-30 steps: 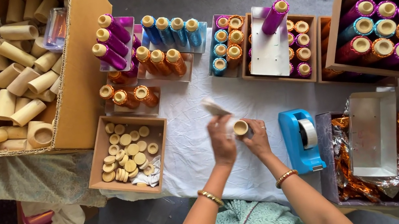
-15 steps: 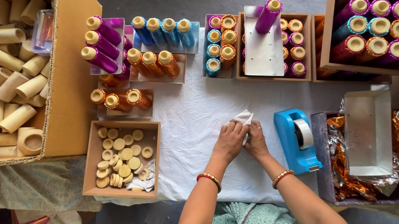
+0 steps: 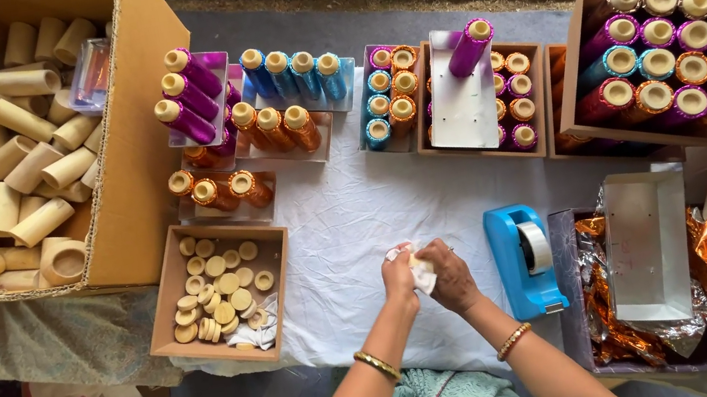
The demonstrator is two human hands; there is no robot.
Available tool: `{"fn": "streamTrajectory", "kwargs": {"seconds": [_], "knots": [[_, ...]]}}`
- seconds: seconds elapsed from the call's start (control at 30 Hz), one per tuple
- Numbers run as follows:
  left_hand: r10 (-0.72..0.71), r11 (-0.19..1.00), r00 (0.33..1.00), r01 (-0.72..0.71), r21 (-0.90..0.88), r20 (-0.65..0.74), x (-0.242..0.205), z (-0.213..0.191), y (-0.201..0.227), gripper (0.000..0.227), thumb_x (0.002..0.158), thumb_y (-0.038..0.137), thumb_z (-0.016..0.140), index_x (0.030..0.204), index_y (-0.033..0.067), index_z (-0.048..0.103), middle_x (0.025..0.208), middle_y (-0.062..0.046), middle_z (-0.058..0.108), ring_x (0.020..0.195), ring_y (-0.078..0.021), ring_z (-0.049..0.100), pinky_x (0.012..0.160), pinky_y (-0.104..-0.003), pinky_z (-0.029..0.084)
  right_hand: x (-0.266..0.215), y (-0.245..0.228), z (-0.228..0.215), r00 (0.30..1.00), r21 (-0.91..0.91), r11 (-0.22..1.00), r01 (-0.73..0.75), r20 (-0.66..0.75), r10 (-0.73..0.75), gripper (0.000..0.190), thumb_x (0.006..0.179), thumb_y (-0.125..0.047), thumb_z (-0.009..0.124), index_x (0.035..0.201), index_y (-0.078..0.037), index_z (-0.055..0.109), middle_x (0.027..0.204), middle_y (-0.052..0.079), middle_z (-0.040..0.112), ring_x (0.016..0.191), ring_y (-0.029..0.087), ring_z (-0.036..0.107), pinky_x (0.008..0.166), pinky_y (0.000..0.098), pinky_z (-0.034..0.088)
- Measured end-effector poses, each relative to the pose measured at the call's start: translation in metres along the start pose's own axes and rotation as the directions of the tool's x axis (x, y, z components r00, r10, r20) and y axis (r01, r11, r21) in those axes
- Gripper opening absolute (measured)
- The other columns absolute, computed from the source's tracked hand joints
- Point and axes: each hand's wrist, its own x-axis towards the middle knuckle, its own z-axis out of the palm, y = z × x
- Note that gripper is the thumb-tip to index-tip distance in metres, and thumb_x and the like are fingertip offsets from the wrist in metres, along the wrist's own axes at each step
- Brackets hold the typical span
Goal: Cleaning and wrapping small items using cloth, foil, and tape.
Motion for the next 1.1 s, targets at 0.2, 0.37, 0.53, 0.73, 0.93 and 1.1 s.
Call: {"fn": "streamTrajectory", "kwargs": {"seconds": [0.2,0.37,0.53,0.73,0.93,1.1], "knots": [[0.624,0.598,0.753,-0.631,0.495,0.206,-0.116,0.063,0.078,0.019,0.105,0.023,0.052,0.11,0.0102,0.065,0.105,-0.002,0.068,0.1,-0.0157,0.061,0.088,-0.036,0.048,-0.003,0.044,0.034,0.866,0.581,0.72,-0.38,-0.05,0.497,0.014,0.103,-0.02,0.06,0.109,-0.007,0.058,0.097,0.009,0.066,0.088,0.024,0.064,0.078,0.0377,0.053],[0.69,0.143,0.498,-0.805,0.575,0.525,-0.113,0.056,0.089,0.017,0.098,0.019,0.055,0.107,0.0105,0.066,0.104,-0.006,0.068,0.105,-0.0228,0.062,0.09,-0.042,0.045,0.008,0.032,0.018,0.784,0.834,0.296,-0.465,0.233,0.575,0.025,0.116,-0.03,0.05,0.11,-0.006,0.057,0.097,0.003,0.057,0.087,0.016,0.054,0.071,0.0288,0.045],[0.424,0.869,0.901,-0.434,0.238,0.093,-0.121,0.072,0.08,0.015,0.102,0.021,0.051,0.108,0.0135,0.063,0.104,-0.005,0.066,0.099,-0.0254,0.062,0.092,-0.037,0.048,0.031,-0.031,-0.022,0.929,0.192,0.938,-0.29,-0.179,0.324,0.033,0.099,-0.037,0.061,0.107,-0.006,0.061,0.098,0.006,0.071,0.086,0.021,0.071,0.073,0.0331,0.056],[0.54,-0.156,0.336,-0.861,0.484,0.772,-0.14,0.055,0.118,0.033,0.079,0.015,0.067,0.112,0.0154,0.065,0.093,-0.003,0.06,0.093,-0.0239,0.059,0.086,-0.038,0.04,0.014,0.025,-0.003,0.553,0.83,-0.234,-0.505,0.52,0.651,0.037,0.101,-0.04,0.048,0.116,-0.011,0.065,0.104,0.007,0.073,0.092,0.02,0.074,0.078,0.035,0.061],[0.527,-0.475,0.312,-0.663,0.578,0.791,-0.07,0.001,0.098,0.027,0.092,0.01,0.068,0.117,0.0178,0.066,0.102,0.0,0.06,0.102,-0.0189,0.056,0.089,-0.038,0.038,-0.04,-0.01,-0.072,0.802,-0.247,0.878,-0.41,0.361,0.475,0.039,0.086,-0.042,0.074,0.114,-0.016,0.069,0.082,0.008,0.076,0.073,0.024,0.071,0.067,0.0384,0.056],[0.416,-0.523,0.384,-0.641,0.562,0.825,-0.061,-0.022,0.092,0.044,0.082,0.009,0.068,0.126,0.0152,0.065,0.114,-0.002,0.06,0.116,-0.0207,0.052,0.094,-0.04,0.036,-0.189,0.018,-0.169,0.495,-0.442,0.832,-0.336,0.669,0.555,0.041,0.079,-0.044,0.083,0.096,-0.008,0.075,0.084,0.016,0.074,0.078,0.034,0.071,0.071,0.0455,0.056]]}}
